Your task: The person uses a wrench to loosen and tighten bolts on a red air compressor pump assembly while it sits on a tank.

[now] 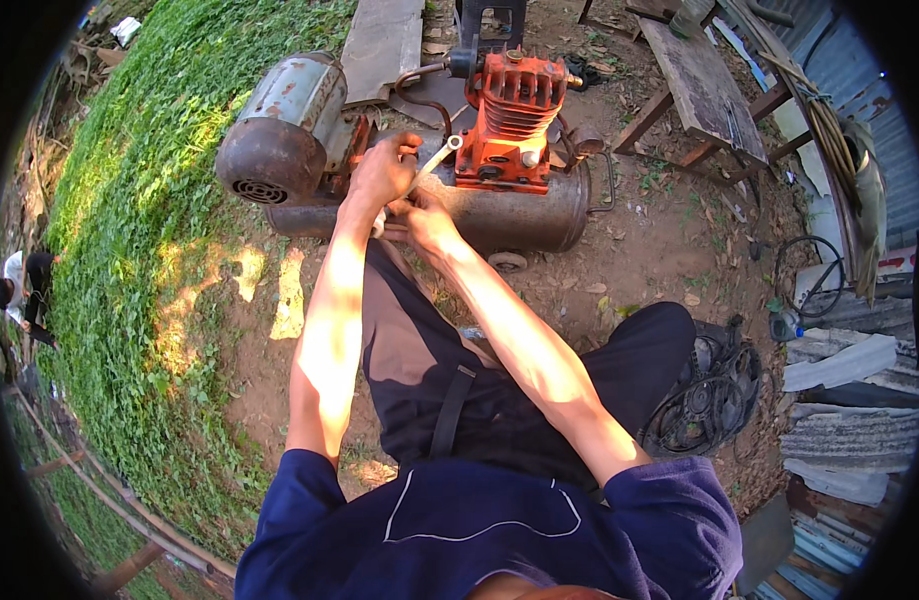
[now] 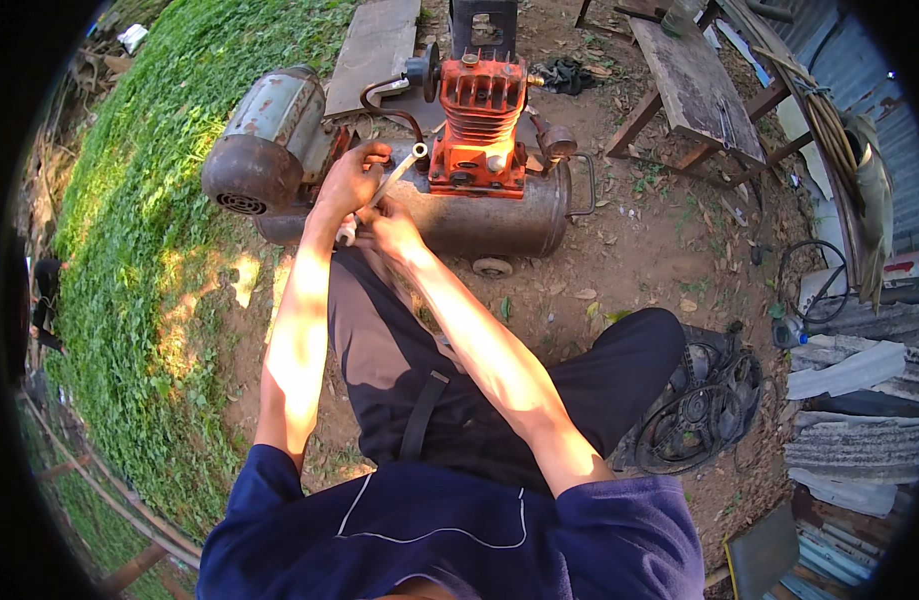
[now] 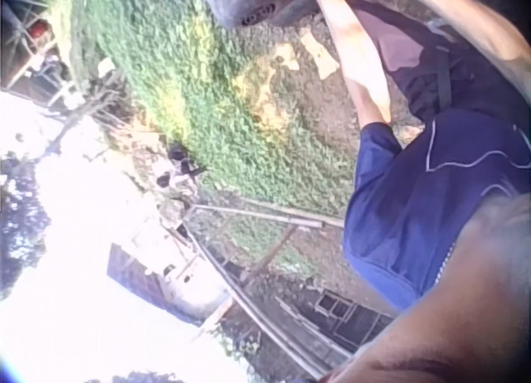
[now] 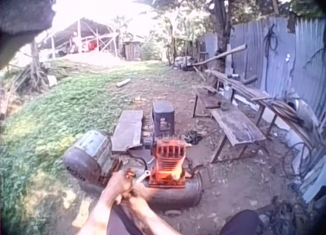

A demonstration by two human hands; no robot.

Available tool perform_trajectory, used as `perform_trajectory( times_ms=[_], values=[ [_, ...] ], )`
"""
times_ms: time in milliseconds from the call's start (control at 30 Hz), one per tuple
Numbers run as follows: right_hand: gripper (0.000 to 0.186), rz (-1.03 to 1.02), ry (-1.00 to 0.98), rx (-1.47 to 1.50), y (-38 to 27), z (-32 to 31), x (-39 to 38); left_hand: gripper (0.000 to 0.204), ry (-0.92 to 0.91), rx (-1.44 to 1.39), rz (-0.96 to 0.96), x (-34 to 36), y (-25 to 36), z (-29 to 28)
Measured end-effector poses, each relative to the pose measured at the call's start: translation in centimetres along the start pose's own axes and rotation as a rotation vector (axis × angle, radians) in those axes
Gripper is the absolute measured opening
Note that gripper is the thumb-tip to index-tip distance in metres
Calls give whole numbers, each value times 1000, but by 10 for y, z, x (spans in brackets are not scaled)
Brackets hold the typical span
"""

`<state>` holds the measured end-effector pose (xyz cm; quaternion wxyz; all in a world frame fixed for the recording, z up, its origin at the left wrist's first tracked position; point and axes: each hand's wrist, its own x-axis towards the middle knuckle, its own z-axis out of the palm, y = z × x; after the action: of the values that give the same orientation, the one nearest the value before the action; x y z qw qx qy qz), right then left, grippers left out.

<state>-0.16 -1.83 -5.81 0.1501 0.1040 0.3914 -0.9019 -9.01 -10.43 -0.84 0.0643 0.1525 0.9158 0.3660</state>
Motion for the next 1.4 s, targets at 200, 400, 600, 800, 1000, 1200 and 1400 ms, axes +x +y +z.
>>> perform_trajectory(
  times_ms=[200, 400, 600, 800, 1000, 1200, 1400],
  values=[
    [30, -184, 248, -720, -13, -92, -59, 39, 27, -81, 54, 9, -24, 55],
    [40, -204, 409, -1102, -53, -140, -62, 47, -163, 19, -59, -15, 22, 77],
    [36, 33, 293, -1061, -93, -134, -52, 50, 14, 71, 104, -5, -25, 107],
    [35, 16, 319, -996, -79, -133, -52, 58, -95, 92, 15, -12, -20, 110],
    [34, 196, 201, -220, 5, -60, -21, 46, -208, -405, 75, 8, -69, 82],
    [27, 105, 87, 6, 8, -20, 9, 40, -236, -776, -191, 4, -40, 31],
    [25, -88, 92, -374, -1, -55, -59, 38, -175, -625, 1, 4, -50, 36]
  ],
)
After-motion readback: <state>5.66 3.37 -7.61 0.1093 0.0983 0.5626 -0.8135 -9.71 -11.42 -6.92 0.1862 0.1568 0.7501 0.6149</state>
